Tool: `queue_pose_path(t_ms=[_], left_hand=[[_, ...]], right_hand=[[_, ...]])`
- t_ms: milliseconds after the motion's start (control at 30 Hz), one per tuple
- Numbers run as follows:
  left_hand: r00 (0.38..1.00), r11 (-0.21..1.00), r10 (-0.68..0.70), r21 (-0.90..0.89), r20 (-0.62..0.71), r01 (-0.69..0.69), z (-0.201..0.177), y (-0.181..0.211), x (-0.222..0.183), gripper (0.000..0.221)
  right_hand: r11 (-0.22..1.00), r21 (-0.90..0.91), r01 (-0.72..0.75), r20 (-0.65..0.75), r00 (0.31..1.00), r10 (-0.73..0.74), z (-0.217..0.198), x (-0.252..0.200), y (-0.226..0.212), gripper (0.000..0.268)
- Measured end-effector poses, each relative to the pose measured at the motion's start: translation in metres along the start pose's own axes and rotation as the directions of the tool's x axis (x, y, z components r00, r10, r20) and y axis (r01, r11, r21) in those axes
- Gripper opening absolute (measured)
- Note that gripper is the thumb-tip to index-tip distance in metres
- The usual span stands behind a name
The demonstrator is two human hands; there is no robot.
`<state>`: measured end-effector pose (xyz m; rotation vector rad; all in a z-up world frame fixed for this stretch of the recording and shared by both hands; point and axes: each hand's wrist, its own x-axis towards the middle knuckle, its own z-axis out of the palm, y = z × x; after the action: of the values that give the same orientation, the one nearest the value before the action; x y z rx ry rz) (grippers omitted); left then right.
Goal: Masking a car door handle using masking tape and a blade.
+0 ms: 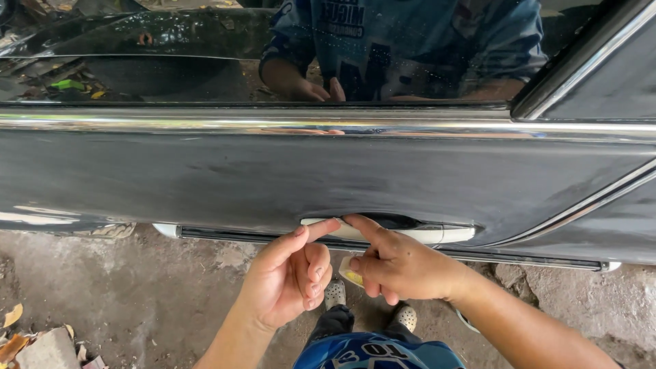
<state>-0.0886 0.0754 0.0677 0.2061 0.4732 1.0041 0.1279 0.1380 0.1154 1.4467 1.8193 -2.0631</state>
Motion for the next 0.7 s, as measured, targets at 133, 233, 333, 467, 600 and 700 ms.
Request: queue_pose_path(t_ms=[133,233,333,467,600,700], left_hand=[[0.999,0.998,-0.047,-0.051,-0.01,0.047,-0.002,0.003,-0.003,0.055],[0.999,0.996,-0.045,-0.075,0.006,0.045,-0.005,0.001,-0.006,0.054],[1.0,1.0,-0.014,0.024,-0.003,0.014,-0.008,-0.001,-0.01,0.055],[0.946,0.736,0.193,0.676,-0.261,0.037,-0.01,0.0,-0.019,0.053],[0.905,0.232,0.421,0.957,0.062,-0.173,-0.012,-0.01,-0.02,0.046],[0.824,-0.092,0.538,0.984,0.18,-0.154,0.005,-0.015,-0.01,0.041]], right_hand=[[0.995,-0.066,-0.075,0.005,0.997,0.075,0.001,0.001,-0.012,0.08],[0.979,-0.179,-0.093,0.034,0.994,0.1,0.003,-0.001,-0.015,0.085],[0.965,-0.256,-0.056,0.009,0.998,0.06,0.007,-0.002,-0.01,0.087],[0.927,-0.363,0.094,-0.097,0.986,-0.138,0.013,-0.005,0.004,0.078],[0.03,-0.947,0.32,0.198,0.655,-0.729,0.021,0.024,0.088,0.035],[0.494,-0.853,0.167,-0.266,0.675,-0.688,0.053,0.012,0.048,0.08]])
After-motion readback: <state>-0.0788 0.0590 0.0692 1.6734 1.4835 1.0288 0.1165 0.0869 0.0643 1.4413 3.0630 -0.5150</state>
